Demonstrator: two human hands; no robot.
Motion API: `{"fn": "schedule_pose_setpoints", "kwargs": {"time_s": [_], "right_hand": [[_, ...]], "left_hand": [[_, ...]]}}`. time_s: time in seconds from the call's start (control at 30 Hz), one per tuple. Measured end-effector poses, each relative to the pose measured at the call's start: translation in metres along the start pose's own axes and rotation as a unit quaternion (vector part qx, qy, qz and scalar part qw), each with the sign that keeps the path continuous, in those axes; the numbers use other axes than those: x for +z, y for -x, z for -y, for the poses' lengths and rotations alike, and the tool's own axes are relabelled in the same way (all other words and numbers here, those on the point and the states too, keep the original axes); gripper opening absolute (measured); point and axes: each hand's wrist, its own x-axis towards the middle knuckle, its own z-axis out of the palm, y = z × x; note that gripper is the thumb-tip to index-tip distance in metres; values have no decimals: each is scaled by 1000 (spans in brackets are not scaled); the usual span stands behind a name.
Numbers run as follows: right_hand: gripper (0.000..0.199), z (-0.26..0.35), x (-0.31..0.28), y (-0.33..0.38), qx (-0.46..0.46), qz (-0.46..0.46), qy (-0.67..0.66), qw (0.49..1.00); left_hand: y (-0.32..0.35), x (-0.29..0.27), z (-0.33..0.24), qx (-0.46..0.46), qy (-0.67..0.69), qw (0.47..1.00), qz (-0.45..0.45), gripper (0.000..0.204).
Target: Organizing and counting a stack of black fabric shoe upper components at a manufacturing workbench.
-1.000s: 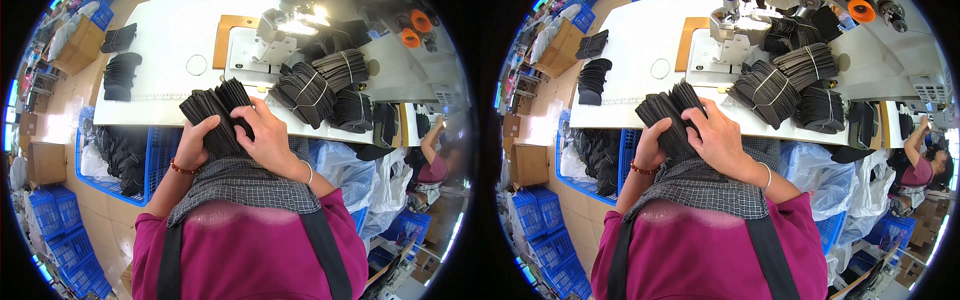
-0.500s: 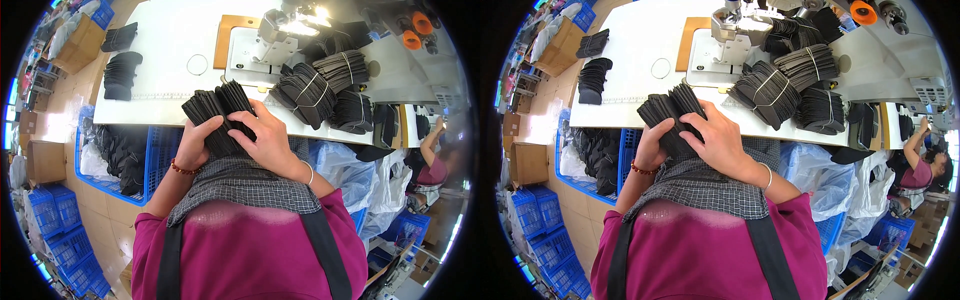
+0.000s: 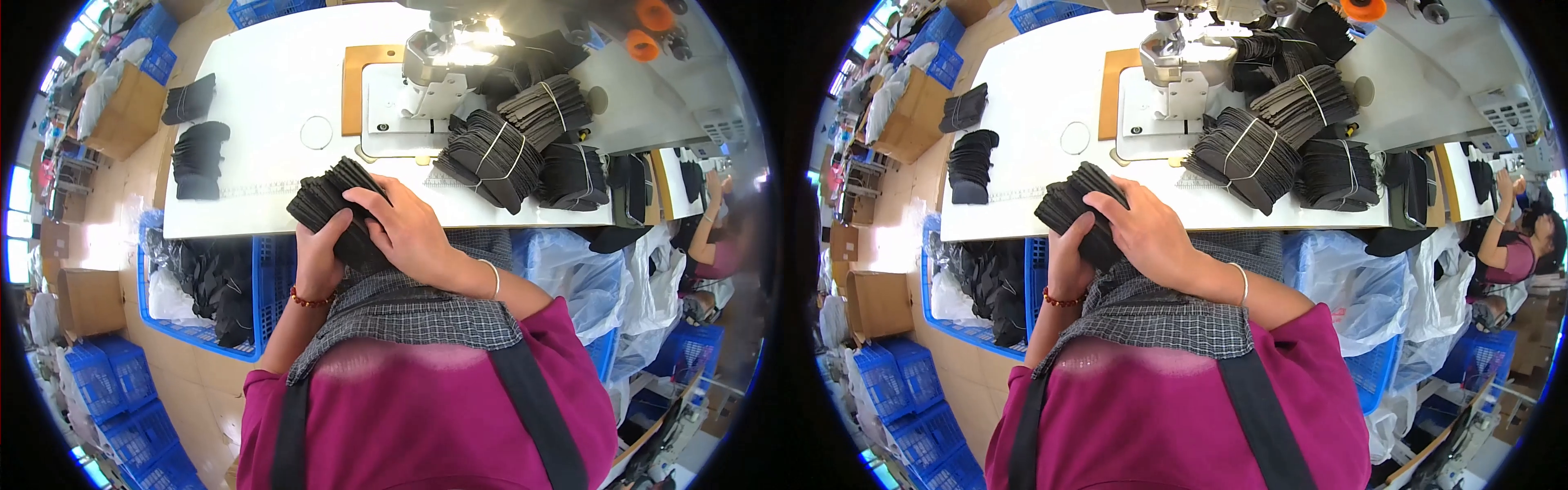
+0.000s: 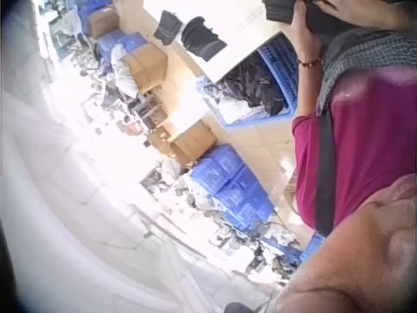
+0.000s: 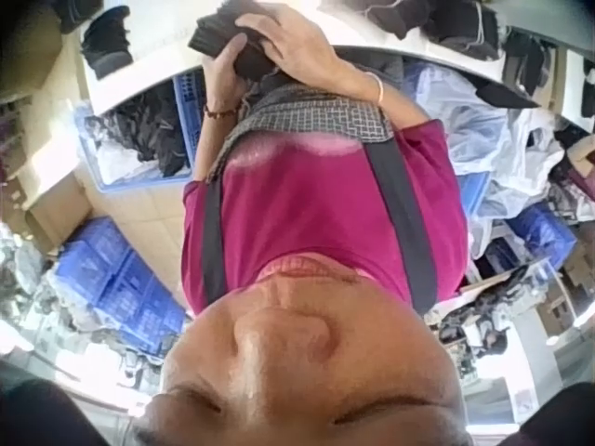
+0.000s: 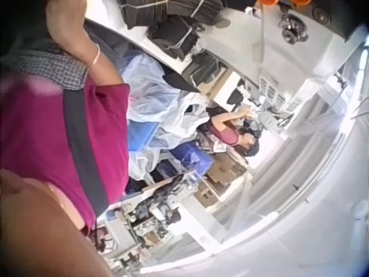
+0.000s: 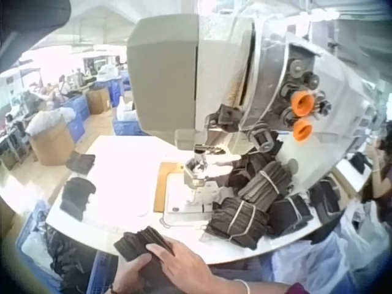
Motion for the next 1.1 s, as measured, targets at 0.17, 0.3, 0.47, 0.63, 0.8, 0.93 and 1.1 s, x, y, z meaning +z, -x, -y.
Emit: {"fn": "schedule_pose_setpoints", "kwargs": {"time_s": [0.17, 0.3, 0.47, 0.63, 0.8, 0.93, 1.1], "right_hand": [[55, -9, -9, -18, 19, -29, -10, 999], [61, -34, -16, -26, 93, -2, 24, 995], [66, -59, 7, -24, 57, -13, 201, 978], [46, -15, -3, -24, -67, -65, 185, 978], [28, 5, -6, -7, 47, 43, -102, 993], [29, 3, 8, 5, 20, 15, -13, 1000], [39, 11, 10, 8, -60, -41, 142, 987]], "left_hand": [[-3, -10, -13, 5, 2, 1000, -6, 39], [-1, -20, -15, -15, 65, 998, -2, 47], [-2, -17, -13, -20, 69, 995, 65, 52], [2, -14, -13, -22, 63, 993, 98, 51], [1, -22, -2, -7, 20, 996, 86, 54], [7, -16, 1, 5, -14, 998, 63, 53], [11, -9, 7, 7, 31, 999, 28, 39]]}}
